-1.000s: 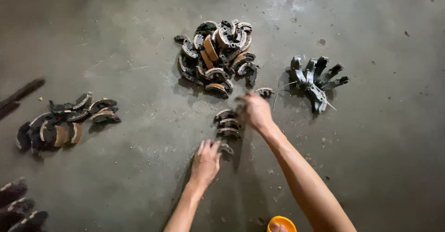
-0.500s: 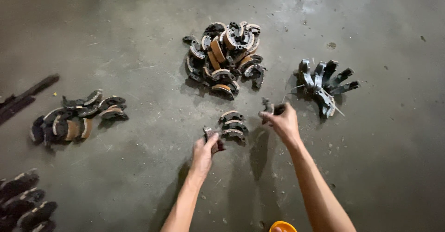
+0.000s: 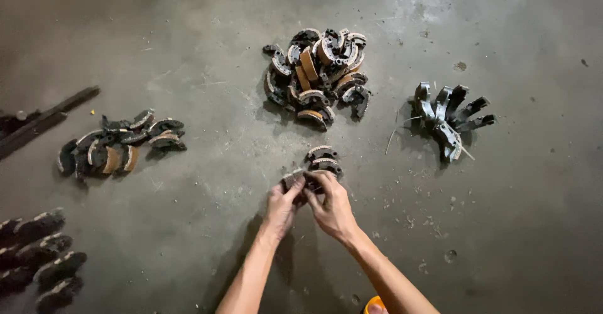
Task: Sorting used motorcycle brake shoes into piles on the floor
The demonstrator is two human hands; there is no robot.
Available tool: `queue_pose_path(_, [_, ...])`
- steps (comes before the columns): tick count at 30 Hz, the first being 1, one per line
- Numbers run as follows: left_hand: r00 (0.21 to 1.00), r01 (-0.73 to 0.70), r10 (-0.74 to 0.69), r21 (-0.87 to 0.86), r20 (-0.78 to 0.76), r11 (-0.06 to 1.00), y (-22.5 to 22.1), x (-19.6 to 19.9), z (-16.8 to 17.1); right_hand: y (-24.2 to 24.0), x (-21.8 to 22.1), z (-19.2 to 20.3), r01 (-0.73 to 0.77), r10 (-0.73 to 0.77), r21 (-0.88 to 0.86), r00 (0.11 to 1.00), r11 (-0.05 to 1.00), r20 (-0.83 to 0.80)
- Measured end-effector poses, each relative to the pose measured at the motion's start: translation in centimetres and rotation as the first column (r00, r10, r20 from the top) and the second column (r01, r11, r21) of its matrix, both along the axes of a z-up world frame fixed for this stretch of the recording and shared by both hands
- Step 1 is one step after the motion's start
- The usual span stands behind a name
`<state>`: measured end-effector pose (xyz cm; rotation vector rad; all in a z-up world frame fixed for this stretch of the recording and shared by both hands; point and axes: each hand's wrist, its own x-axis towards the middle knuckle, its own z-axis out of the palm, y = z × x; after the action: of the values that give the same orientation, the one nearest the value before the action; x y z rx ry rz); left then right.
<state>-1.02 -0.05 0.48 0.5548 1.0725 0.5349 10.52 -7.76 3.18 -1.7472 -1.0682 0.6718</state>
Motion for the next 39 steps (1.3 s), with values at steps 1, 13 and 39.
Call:
queue_pose_path(1, [0.992, 0.028, -0.019, 0.067, -0.127, 0.997, 0.2, -0.5, 0.3, 0.0, -0.3, 1.0, -0.025, 0.024, -0.032, 0.999, 0.999, -0.046])
queue_pose_path(13, [0.768, 0.619, -0.552, 0.154, -0.324, 0.770, -2.4, 0.4, -3.0, -3.3, 4.0, -2.5, 0.110, -0.154, -0.186, 0.957, 0.976, -0.245])
queue_pose_path(39, [0.430, 0.851, -0.192, 0.467, -0.882, -0.241, -3.1, 10.9, -5.7, -13.9, 19.6, -8.2, 0.263, 0.048, -0.716, 0.923, 0.647, 0.383])
